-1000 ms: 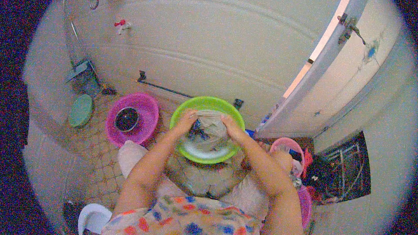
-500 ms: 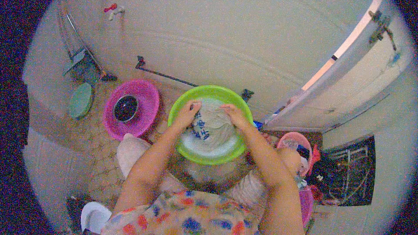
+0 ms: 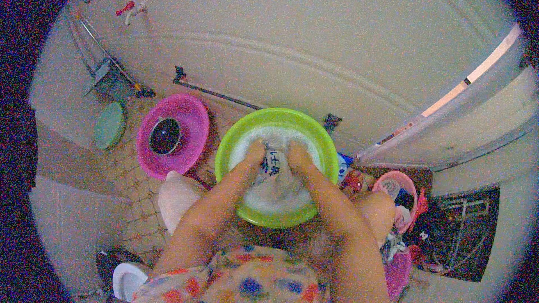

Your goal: The person washes clothing items in a basin of soapy water by hand, scrubbing and wringing the fabric.

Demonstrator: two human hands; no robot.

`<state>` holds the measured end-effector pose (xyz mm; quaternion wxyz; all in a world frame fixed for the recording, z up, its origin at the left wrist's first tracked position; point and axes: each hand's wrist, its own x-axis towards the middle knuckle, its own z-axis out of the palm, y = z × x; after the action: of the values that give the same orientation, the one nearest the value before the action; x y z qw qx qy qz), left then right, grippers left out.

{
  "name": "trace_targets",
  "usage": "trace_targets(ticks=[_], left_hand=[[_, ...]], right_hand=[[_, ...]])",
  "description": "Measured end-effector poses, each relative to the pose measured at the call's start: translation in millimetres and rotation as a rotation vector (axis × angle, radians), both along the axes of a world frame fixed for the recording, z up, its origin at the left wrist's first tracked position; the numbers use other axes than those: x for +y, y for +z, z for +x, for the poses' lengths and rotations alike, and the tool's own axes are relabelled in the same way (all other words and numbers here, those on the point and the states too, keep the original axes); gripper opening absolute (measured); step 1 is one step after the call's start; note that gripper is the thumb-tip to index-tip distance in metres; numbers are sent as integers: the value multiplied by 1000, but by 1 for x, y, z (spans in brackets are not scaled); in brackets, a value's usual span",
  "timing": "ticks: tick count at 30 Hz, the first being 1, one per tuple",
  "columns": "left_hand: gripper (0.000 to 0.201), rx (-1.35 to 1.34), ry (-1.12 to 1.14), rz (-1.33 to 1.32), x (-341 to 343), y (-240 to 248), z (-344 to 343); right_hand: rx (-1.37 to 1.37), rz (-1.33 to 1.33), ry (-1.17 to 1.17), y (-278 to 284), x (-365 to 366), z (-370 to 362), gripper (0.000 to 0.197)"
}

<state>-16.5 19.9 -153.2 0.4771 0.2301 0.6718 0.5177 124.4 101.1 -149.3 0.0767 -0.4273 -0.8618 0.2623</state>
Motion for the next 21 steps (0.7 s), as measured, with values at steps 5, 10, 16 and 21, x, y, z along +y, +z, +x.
trace_targets(ticks=[5, 10, 16, 21], left_hand=[[34, -672, 147, 52, -2, 24, 13], [39, -534, 42, 74, -1, 43, 9], [46, -854, 19, 88, -30, 102, 31], [47, -661, 181, 160, -25, 86, 48]], right_hand=[[426, -135, -160, 57, -36, -20, 26], [493, -217, 19, 94, -81, -20, 20], [349, 192, 217, 109, -84, -15, 21], [312, 78, 13, 90, -40, -13, 32]])
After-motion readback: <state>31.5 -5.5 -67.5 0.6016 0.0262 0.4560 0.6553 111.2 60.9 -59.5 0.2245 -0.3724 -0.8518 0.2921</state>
